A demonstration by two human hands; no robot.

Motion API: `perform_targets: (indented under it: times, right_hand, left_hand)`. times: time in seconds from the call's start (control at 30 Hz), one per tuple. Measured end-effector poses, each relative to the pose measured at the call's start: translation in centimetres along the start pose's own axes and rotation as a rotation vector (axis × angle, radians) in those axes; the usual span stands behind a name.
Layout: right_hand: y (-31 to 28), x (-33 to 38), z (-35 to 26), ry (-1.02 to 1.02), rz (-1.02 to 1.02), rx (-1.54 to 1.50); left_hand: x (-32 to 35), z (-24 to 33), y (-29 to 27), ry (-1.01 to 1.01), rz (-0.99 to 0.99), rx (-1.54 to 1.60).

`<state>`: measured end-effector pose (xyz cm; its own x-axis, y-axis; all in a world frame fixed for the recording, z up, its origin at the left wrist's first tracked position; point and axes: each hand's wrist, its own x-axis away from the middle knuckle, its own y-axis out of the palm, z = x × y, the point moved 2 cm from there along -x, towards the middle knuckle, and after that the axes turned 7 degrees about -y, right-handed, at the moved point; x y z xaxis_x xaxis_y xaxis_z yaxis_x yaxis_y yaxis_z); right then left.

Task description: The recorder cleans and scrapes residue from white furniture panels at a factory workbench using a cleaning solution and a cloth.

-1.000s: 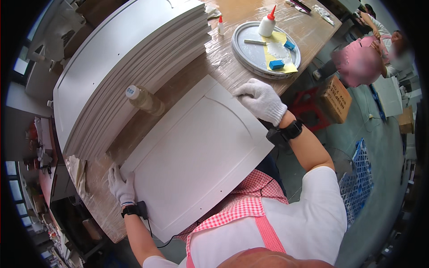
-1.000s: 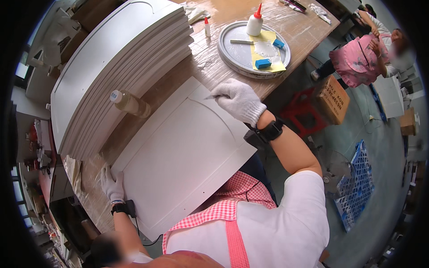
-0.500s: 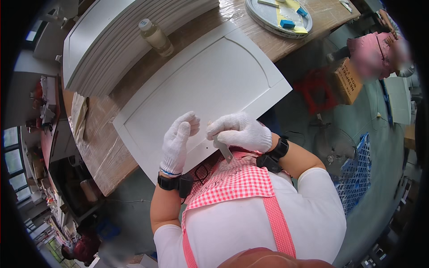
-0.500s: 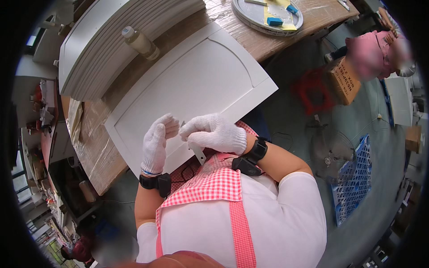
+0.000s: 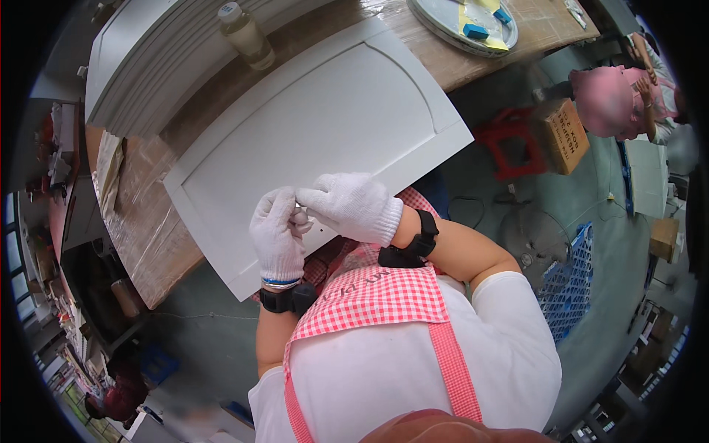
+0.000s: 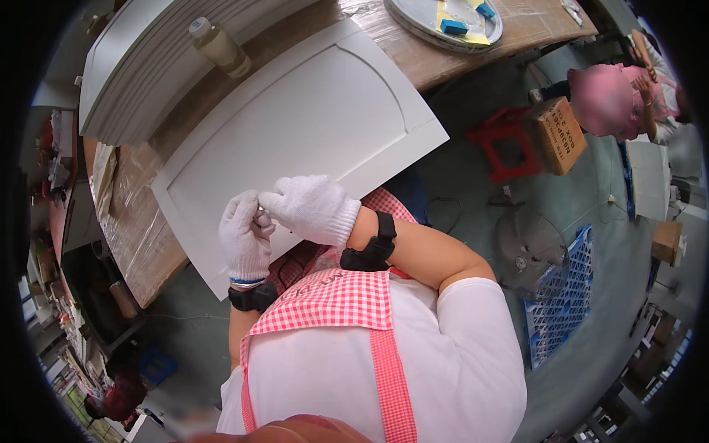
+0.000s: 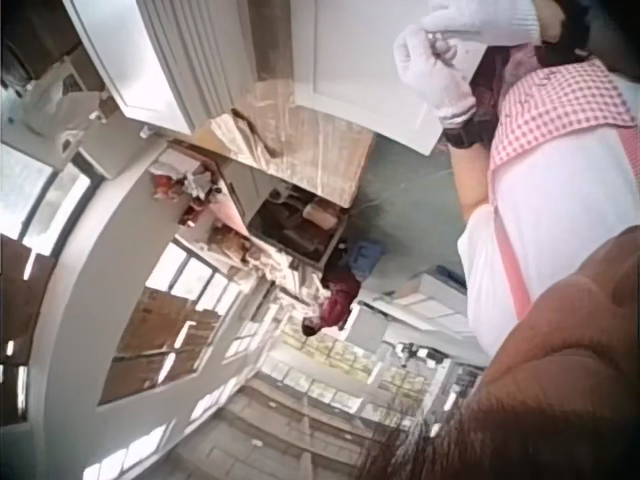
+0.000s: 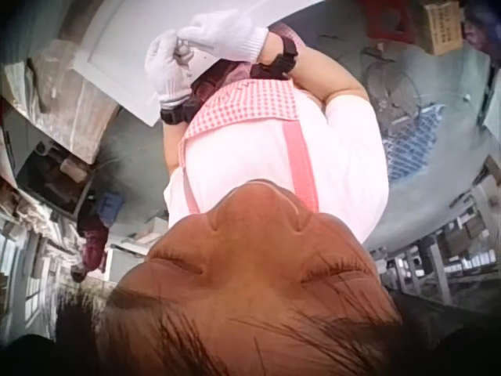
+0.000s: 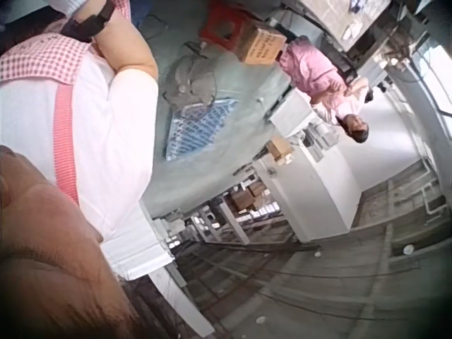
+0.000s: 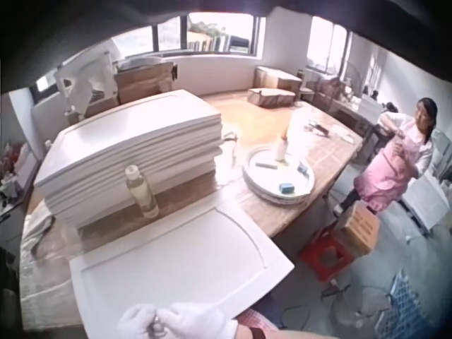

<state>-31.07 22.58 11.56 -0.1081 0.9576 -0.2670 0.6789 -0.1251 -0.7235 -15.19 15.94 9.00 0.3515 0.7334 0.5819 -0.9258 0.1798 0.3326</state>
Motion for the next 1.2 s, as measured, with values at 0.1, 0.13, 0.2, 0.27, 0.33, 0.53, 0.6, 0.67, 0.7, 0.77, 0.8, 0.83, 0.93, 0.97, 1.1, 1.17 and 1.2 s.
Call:
perform_targets:
  times: [0.1,0.13,0.2,0.27,0.33,0.53,0.6,0.67,0.7,0.77,0.8,0.83,0.93,0.97,1.1,1.17,1.2]
  right_hand:
    - [-2.3,-0.9,2.6,-0.034,0.171,0.167]
    - [-3.8,-1.4,4.0,-0.005,0.268,0.183]
    - [-6.6,-1.7,8.7,0.156,0.443,0.362]
    - [-7.7,-1.8,13.7,0.375,0.527,0.471]
    - [-8.1,-2.5,17.5,0.455,0.484,0.527]
    - [-6.9,-4.9,20.7,0.462,0.508,0.598]
    - [-6.8,-5.3,21.1,0.499,0.474,0.606]
    - [-6.8,-5.6,21.5,0.471,0.484,0.636]
    - [-6.7,-5.8,21.6,0.475,0.475,0.637]
    - [-6.5,-6.2,21.8,0.504,0.457,0.673]
    - [-6.4,-6.2,22.0,0.506,0.45,0.673]
    - [-6.3,-6.1,22.1,0.48,0.469,0.687]
    - [-6.4,-6.0,22.0,0.434,0.489,0.692]
    - [-6.4,-6.0,21.8,0.412,0.494,0.679]
    - [-6.5,-6.0,22.2,0.385,0.512,0.622]
    - [-6.4,-6.1,22.1,0.362,0.506,0.582]
    - [-6.4,-6.0,22.1,0.364,0.507,0.582]
  left_hand:
    - [-0.5,0.9,0.3,-0.055,-0.016,-0.096]
    - [-1.2,1.6,-1.5,0.153,0.102,-0.287]
    - [-2.0,3.4,-4.7,0.39,0.371,-0.671]
    - [-2.6,5.2,-9.2,0.39,0.629,-1.087]
    - [-4.1,5.9,-14.4,0.345,0.72,-1.305]
    - [-6.7,4.7,-20.3,0.405,0.693,-1.671]
    - [-6.8,4.6,-20.4,0.425,0.683,-1.676]
    - [-6.9,4.6,-20.5,0.44,0.678,-1.685]
    - [-6.9,4.5,-20.5,0.464,0.68,-1.694]
    - [-6.9,4.5,-20.7,0.461,0.678,-1.697]
    - [-6.9,4.5,-20.7,0.467,0.679,-1.7]
    - [-6.8,4.5,-20.5,0.463,0.676,-1.699]
    - [-6.7,4.4,-20.4,0.48,0.668,-1.687]
    - [-6.8,4.4,-20.7,0.485,0.67,-1.697]
    - [-7.1,4.2,-21.5,0.488,0.682,-1.725]
    - [-7.1,4.2,-21.6,0.483,0.678,-1.719]
    - [-7.0,4.2,-21.6,0.478,0.678,-1.712]
